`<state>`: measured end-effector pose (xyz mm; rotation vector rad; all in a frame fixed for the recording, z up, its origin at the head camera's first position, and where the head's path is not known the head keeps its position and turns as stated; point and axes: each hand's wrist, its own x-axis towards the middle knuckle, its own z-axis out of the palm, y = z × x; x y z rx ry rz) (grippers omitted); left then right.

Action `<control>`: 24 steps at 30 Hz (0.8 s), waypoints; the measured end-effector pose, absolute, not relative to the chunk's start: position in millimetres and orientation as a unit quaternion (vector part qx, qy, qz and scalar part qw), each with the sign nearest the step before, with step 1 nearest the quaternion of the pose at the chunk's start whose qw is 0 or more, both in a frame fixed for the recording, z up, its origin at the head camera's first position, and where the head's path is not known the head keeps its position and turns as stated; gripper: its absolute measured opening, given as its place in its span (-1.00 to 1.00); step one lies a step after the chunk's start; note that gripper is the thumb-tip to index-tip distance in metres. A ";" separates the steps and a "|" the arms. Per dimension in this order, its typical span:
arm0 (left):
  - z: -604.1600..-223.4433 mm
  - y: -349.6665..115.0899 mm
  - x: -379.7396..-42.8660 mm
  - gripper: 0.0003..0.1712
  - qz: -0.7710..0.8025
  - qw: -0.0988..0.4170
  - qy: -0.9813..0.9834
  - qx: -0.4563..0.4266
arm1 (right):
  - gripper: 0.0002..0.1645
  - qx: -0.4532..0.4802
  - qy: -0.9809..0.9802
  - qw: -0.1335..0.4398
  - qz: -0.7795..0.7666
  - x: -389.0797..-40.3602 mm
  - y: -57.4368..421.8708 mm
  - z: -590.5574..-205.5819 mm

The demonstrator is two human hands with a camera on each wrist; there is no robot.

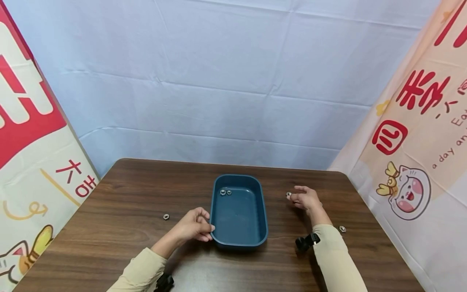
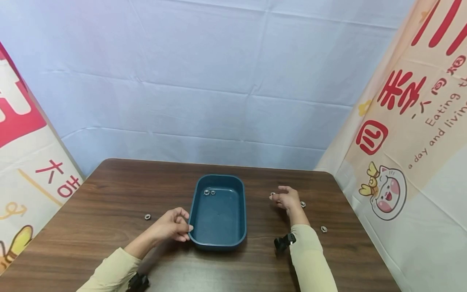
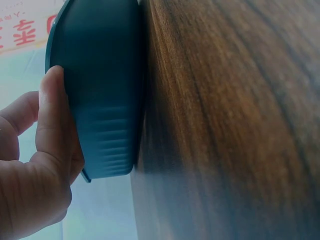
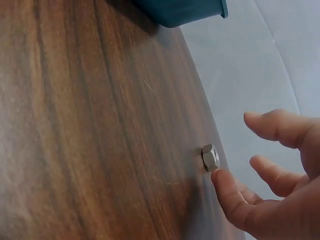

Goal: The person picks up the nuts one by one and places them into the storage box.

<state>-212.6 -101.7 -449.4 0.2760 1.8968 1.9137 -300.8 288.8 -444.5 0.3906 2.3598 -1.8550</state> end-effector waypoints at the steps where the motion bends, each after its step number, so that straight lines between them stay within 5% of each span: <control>1: -449.3 -101.7 -212.8 -0.60 0.690 0.215 0.684 0.100 | -0.22 0.136 0.770 0.062 -0.620 -301.0 289.4 -444.6; 24: -454.6 -102.9 -216.3 -0.56 0.686 0.217 0.686 0.106 | -0.45 0.203 0.757 0.034 -0.620 -326.3 293.8 -470.7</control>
